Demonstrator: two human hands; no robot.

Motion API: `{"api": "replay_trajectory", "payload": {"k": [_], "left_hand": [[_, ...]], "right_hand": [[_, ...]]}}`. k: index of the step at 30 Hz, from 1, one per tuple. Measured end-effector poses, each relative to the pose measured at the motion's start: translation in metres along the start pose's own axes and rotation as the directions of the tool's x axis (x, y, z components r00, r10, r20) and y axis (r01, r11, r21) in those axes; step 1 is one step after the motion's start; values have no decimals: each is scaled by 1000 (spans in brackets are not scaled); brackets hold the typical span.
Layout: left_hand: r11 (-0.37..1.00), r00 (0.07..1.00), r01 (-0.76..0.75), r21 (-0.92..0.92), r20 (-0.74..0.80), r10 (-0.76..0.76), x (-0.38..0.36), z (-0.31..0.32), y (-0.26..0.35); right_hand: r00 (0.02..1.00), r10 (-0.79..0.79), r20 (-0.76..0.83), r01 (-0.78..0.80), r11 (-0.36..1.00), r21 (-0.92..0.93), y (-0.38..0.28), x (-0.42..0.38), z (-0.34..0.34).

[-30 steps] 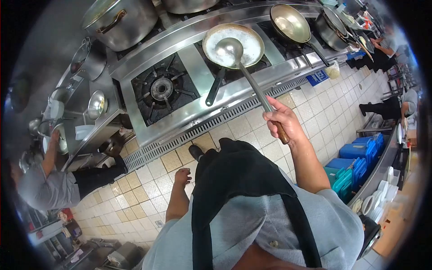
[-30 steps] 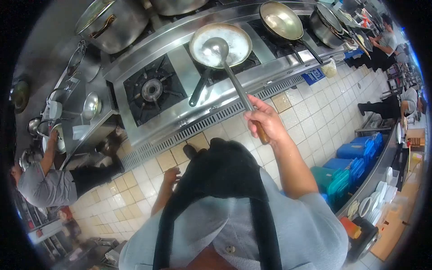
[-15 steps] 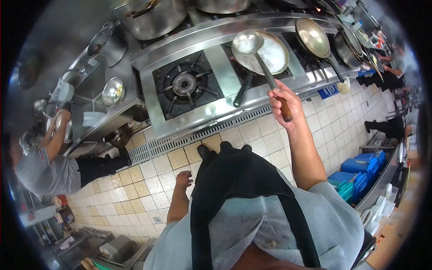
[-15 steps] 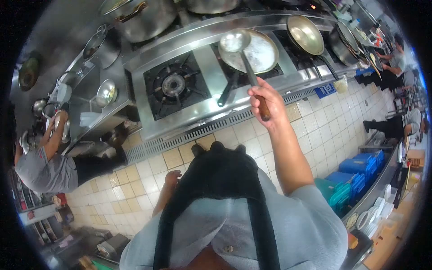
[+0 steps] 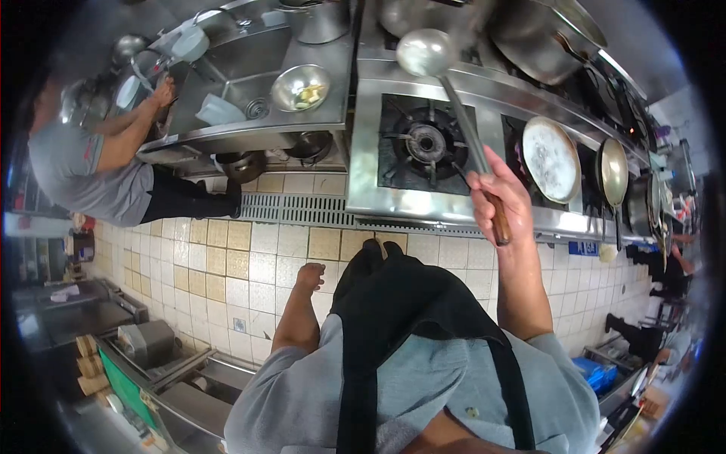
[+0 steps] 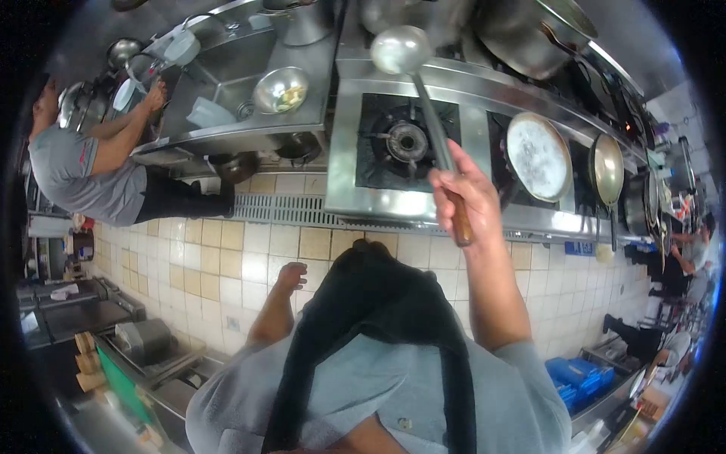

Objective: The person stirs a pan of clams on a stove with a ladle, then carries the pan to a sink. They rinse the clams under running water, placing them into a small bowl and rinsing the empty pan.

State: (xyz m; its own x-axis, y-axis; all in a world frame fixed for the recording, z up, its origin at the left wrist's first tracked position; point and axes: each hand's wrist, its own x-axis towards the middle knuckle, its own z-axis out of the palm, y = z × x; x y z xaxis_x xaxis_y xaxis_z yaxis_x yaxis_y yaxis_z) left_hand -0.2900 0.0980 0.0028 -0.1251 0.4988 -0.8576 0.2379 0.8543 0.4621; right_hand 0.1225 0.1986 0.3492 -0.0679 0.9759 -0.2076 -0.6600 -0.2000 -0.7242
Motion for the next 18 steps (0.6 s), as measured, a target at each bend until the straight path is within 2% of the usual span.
{"api": "replay_trajectory", "payload": {"k": [3,5,7,8,9,10,11,14,16,18], "left_hand": [[996,999,-14,-89,-40,11,0,-16,-11],[989,998,-13,-146,-57,5,17,-27,-44],[959,960,-281,25,9,281,59,-39,-105],[960,961,-278,22,4,278,41,-38,-98],[995,996,-83,-57,-36,81,9,-33,-84],[984,991,112,-141,-56,-121,-14,-29,-68],[979,987,139,-148,-55,-148,-17,-26,-71],[958,973,225,-175,-1,-229,-16,-21,-93],[963,972,234,-134,13,-235,-24,-15,-89],[974,976,217,-70,24,-216,-21,-16,-85]], "right_hand": [[988,73,136,-59,992,-109,25,47,40],[967,128,222,-85,977,-195,40,75,69],[960,182,213,-77,903,-423,63,105,85],[955,201,217,-60,850,-524,73,113,97],[954,203,221,-60,850,-523,82,119,103],[958,162,236,34,755,-655,92,124,107],[959,121,255,123,632,-765,97,127,108],[960,125,250,135,575,-807,98,120,97],[973,148,179,64,572,-818,93,107,81],[976,126,175,51,656,-753,80,87,65]]}}
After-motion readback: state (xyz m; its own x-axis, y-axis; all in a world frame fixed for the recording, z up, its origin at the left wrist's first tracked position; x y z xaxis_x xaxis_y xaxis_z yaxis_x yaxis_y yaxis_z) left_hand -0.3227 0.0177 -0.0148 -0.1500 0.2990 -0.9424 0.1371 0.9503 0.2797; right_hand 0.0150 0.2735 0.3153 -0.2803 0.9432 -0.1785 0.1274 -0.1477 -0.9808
